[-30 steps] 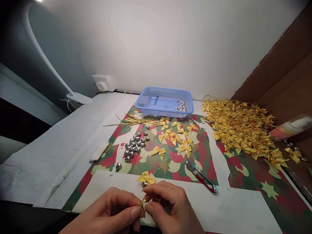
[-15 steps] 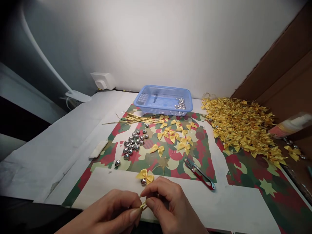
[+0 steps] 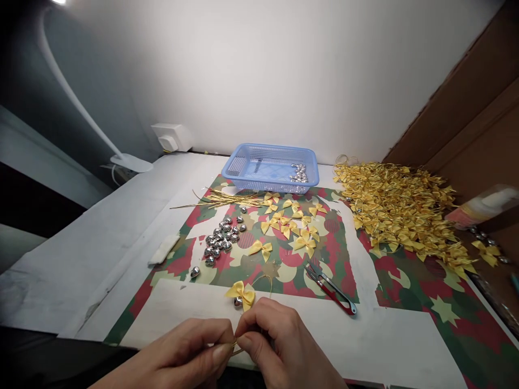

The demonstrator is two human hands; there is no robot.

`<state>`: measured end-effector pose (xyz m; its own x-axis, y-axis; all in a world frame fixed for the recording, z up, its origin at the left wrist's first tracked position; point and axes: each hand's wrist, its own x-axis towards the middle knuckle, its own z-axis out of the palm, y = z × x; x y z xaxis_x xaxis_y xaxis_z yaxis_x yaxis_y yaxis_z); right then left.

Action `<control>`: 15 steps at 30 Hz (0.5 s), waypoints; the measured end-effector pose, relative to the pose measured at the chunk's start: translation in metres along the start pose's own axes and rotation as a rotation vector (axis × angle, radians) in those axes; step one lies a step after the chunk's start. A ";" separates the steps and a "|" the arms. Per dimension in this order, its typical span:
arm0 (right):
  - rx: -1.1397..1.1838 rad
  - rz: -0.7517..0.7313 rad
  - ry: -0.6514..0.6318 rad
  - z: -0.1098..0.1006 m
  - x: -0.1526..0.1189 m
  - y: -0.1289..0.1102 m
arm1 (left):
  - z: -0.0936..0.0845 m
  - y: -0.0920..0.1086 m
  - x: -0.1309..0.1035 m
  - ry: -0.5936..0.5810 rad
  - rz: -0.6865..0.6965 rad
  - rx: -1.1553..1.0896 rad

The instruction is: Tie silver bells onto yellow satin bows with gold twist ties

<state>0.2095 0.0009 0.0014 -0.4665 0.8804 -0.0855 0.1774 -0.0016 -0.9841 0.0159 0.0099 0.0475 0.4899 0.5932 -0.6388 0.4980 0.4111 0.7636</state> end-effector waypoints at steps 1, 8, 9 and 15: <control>-0.012 0.006 -0.011 0.000 0.000 0.000 | -0.001 -0.001 0.000 -0.004 0.005 0.005; -0.024 0.039 -0.013 0.002 0.002 -0.002 | -0.003 -0.004 -0.001 0.000 0.039 0.013; -0.018 0.037 -0.005 0.003 0.002 -0.002 | -0.003 -0.004 0.000 -0.002 0.044 0.009; 0.000 0.008 0.029 0.005 0.002 0.001 | -0.005 -0.006 0.001 0.018 0.066 0.088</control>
<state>0.2044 0.0008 -0.0001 -0.4401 0.8936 -0.0888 0.1809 -0.0087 -0.9835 0.0098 0.0110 0.0428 0.5108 0.6297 -0.5853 0.5269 0.3087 0.7919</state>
